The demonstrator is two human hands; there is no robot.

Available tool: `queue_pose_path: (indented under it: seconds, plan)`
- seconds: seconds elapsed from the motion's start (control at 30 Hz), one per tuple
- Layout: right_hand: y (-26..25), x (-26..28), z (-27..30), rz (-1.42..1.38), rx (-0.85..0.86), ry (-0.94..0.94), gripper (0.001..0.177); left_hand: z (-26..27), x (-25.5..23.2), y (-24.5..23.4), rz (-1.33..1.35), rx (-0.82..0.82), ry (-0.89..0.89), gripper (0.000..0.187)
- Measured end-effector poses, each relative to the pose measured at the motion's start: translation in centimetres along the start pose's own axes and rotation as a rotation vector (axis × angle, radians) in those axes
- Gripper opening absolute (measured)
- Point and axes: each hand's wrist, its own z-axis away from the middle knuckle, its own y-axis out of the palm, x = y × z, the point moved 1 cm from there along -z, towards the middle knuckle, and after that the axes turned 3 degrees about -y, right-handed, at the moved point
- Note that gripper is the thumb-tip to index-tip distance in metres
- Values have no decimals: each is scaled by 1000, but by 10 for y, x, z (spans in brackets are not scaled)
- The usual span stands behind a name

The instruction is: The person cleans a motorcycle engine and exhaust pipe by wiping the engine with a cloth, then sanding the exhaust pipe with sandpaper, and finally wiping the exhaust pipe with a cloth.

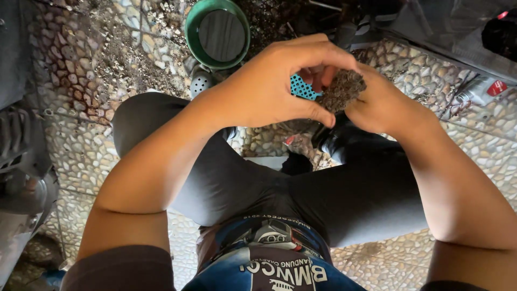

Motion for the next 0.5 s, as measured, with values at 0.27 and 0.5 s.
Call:
queue_pose_path:
  seconds: [0.27,0.5]
  plan:
    - [6,2,-10,166,-2,-99,31,3,1,1,-36,-65,-117,27]
    - [26,-19,-24,397,17,53,22,4,24,-7,-336,-295,-47,12]
